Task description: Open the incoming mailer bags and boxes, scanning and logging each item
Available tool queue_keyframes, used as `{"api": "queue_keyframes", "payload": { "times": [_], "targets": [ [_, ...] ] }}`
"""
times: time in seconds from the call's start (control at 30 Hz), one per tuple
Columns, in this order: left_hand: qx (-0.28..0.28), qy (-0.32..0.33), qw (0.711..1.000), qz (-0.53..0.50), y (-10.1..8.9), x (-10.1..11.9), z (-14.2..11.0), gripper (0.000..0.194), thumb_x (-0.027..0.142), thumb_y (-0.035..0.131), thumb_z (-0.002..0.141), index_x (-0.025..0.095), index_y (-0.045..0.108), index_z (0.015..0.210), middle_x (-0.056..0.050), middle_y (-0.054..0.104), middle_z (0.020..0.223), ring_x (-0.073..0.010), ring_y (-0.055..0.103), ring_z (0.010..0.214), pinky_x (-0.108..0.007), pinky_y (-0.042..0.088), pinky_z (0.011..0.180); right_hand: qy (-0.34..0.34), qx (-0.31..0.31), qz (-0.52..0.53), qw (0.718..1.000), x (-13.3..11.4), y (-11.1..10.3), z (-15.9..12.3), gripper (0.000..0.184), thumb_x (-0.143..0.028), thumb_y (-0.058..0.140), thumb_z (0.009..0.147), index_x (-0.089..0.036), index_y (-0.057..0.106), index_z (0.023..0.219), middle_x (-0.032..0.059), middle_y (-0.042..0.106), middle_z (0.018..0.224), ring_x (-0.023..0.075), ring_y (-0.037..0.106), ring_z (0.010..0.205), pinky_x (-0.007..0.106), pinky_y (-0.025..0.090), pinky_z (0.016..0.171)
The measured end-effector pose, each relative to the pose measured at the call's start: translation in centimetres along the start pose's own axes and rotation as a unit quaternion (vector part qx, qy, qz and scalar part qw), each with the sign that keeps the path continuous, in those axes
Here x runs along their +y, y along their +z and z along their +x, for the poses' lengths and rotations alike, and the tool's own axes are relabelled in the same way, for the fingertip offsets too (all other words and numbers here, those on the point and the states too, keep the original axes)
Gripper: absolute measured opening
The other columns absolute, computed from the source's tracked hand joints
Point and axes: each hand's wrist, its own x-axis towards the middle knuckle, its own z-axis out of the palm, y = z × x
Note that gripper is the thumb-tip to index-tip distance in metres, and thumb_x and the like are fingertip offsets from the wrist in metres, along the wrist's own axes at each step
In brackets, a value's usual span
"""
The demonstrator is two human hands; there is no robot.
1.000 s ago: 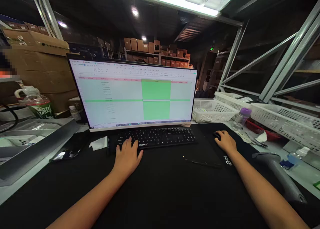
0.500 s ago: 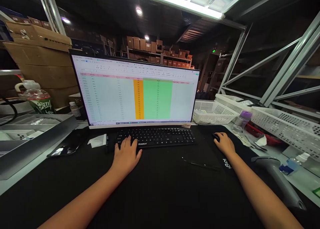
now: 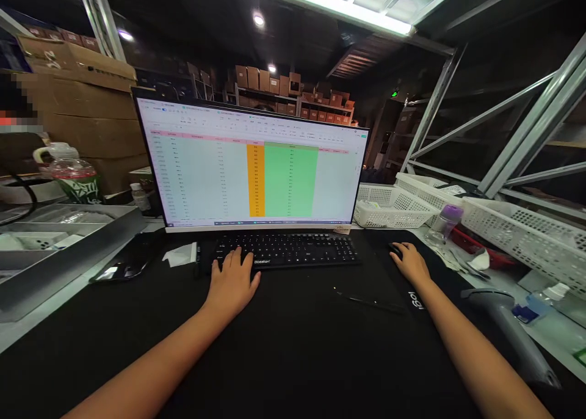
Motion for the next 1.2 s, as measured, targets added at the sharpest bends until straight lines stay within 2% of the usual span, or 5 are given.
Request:
{"api": "queue_keyframes", "payload": {
  "times": [0.3,0.5,0.8,0.97,1.2],
  "targets": [
    [-0.008,-0.001,1.0,-0.011,0.0,0.0,0.0,0.051,0.034,0.048,0.099,0.009,0.056,0.142,-0.027,0.045,0.155,-0.0392,0.044,0.142,-0.064,0.035,0.114,-0.002,0.012,-0.007,1.0,0.4,0.8,0.4,0.043,-0.04,0.052,0.101,-0.023,0.064,0.138,0.0145,0.056,0.139,0.029,0.061,0.122,0.04,0.051,0.103],
    [-0.01,-0.01,1.0,-0.027,-0.3,0.1,-0.1,0.05,0.032,0.05,0.098,0.01,0.056,0.142,-0.026,0.045,0.155,-0.0388,0.044,0.142,-0.064,0.033,0.116,-0.004,0.014,-0.004,1.0,0.8,1.1,0.4,0.045,-0.043,0.05,0.1,-0.022,0.065,0.137,0.0146,0.057,0.138,0.0293,0.062,0.118,0.041,0.052,0.101],
    [-0.023,-0.019,0.998,-0.057,-1.1,0.3,-0.5,0.05,0.032,0.051,0.097,0.011,0.054,0.142,-0.025,0.043,0.156,-0.0389,0.041,0.145,-0.066,0.031,0.118,-0.028,0.039,0.026,0.998,2.4,2.8,1.1,0.055,-0.048,0.044,0.095,-0.015,0.067,0.133,0.0205,0.06,0.129,0.0361,0.061,0.118,0.05,0.053,0.1],
    [-0.025,-0.017,0.998,-0.057,-0.9,0.2,-0.6,0.051,0.032,0.051,0.097,0.011,0.053,0.143,-0.025,0.043,0.157,-0.039,0.041,0.145,-0.066,0.03,0.118,-0.038,0.069,0.033,0.996,3.2,4.0,1.7,0.066,-0.049,0.045,0.089,-0.01,0.059,0.14,0.0202,0.062,0.126,0.036,0.06,0.119,0.049,0.05,0.105],
    [-0.027,-0.016,0.998,-0.058,-1.0,0.3,-0.5,0.05,0.032,0.051,0.098,0.011,0.053,0.143,-0.025,0.043,0.157,-0.0388,0.041,0.145,-0.065,0.03,0.118,-0.035,0.066,0.028,0.997,3.3,4.3,1.9,0.062,-0.048,0.045,0.084,-0.006,0.063,0.126,0.0223,0.062,0.124,0.0352,0.059,0.119,0.046,0.048,0.106]
  ]
}}
